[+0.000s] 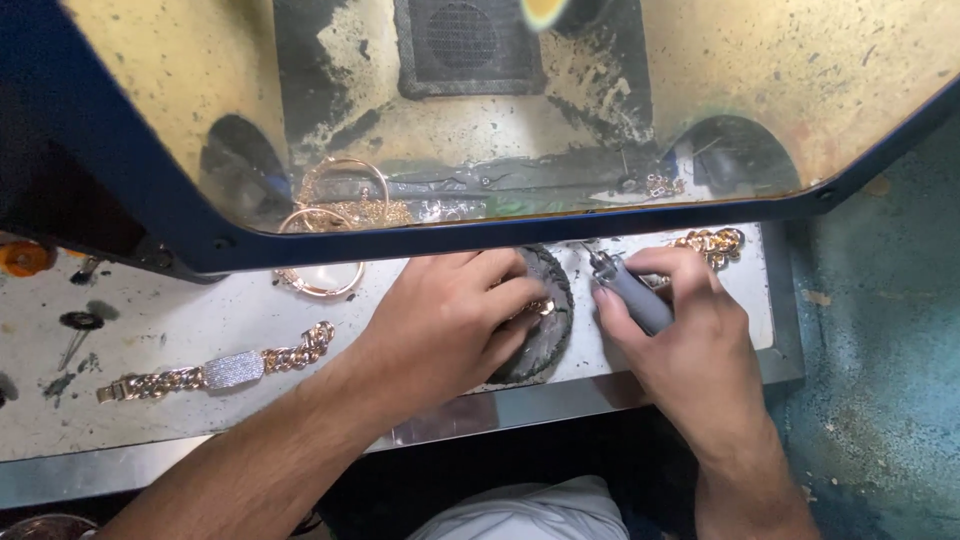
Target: Polishing a gold chain using a handheld rotary tool with a polishing attachment.
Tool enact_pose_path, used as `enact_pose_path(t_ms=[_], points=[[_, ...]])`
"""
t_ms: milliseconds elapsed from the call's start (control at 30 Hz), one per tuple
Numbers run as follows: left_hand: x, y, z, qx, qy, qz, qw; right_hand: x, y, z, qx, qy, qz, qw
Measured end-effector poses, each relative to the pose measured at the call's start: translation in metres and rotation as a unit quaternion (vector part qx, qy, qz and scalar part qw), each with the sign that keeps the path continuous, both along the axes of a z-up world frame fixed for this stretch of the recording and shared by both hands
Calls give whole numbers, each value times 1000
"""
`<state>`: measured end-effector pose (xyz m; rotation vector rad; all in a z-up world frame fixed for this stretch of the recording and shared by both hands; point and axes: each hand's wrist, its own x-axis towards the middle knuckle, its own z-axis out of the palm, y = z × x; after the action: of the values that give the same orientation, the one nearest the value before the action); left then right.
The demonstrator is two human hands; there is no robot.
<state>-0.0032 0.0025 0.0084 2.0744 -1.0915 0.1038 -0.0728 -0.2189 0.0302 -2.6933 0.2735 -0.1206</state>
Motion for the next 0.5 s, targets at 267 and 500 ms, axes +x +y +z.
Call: enact_pose_path(t_ms=[267,500], points=[[-1,-4,-5,6,33,27,999,-21,-14,5,70,32,7,997],[-3,-5,-8,-1,70,33,997,-37,-12,-10,83,10,77,993]])
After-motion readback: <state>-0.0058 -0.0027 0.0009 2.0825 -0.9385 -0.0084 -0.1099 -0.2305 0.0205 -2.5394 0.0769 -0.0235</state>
